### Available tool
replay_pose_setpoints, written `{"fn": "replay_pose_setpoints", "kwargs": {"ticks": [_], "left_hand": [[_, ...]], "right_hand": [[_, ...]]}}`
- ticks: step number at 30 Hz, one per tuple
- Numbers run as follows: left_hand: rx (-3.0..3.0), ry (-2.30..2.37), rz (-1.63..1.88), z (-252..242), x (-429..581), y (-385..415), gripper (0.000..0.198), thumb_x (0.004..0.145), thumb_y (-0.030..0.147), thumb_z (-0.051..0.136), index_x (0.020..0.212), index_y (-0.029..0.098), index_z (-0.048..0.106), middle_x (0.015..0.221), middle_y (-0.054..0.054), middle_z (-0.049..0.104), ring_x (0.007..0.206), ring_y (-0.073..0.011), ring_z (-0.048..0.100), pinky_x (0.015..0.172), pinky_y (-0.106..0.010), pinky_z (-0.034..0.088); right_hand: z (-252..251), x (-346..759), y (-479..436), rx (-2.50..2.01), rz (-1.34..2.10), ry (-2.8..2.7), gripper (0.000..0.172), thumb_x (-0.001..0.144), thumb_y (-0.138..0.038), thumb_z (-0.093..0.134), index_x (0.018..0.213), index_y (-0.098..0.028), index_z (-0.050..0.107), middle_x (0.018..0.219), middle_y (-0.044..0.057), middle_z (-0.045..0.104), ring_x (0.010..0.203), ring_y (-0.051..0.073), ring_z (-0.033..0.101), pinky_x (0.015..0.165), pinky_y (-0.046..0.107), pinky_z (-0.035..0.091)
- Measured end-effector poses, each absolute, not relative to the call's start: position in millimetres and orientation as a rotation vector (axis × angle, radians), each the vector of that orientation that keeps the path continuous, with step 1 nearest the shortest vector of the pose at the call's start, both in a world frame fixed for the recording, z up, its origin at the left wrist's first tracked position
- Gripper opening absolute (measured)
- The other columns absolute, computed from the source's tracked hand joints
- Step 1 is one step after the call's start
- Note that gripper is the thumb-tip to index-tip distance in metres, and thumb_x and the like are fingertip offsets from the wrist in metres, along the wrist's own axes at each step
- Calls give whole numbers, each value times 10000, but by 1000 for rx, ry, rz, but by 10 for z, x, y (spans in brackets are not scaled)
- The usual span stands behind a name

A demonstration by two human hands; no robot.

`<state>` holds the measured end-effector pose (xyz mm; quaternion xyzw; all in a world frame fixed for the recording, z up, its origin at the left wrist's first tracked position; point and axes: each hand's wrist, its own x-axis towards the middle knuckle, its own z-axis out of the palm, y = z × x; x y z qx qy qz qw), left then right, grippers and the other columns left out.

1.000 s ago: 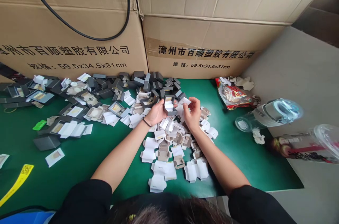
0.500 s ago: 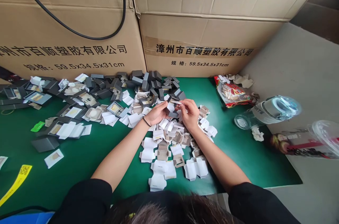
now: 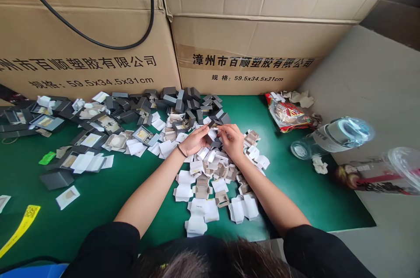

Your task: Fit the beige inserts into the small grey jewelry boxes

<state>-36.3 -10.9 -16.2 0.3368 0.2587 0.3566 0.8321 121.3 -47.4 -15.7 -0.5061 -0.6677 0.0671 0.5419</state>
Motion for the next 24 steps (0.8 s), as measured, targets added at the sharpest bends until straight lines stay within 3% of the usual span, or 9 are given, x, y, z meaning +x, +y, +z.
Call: {"fn": "replay_pose_setpoints", "kwargs": {"ticks": [7,11,17,24], "left_hand": [[731,558,759,-162,-358,-110,232,759,300,665,918,163,566,617,35,560,510,-94,547,496,-227,384],[730,550,758,-172,-358,-108,231,767,291,658,943,161,583,644,27,582,495,-82,532,484,-224,367],[715,583,749,-185,-370,-119,281,772,245,647,1038,171,591,689,12,608,508,-89,551,501,-231,392],[652,619,730,-143,-365,-143,332,741,192,662,1069,183,608,797,-12,640,673,-127,595,627,-258,442]], "right_hand": [[-171,1246,-461,-1208,86,-1671,239,881,-157,432,901,-211,664,837,52,669,797,178,554,723,339,468],[-176,1241,-460,-1226,-14,-1617,192,871,-199,479,864,-227,669,813,56,613,795,186,515,686,331,457],[-194,1240,-459,-1280,115,-1569,147,861,-236,480,974,-207,570,770,33,571,736,174,512,672,321,441],[-174,1232,-455,-1339,116,-1531,147,812,-272,529,939,-198,524,728,5,476,681,154,474,627,290,412]]}}
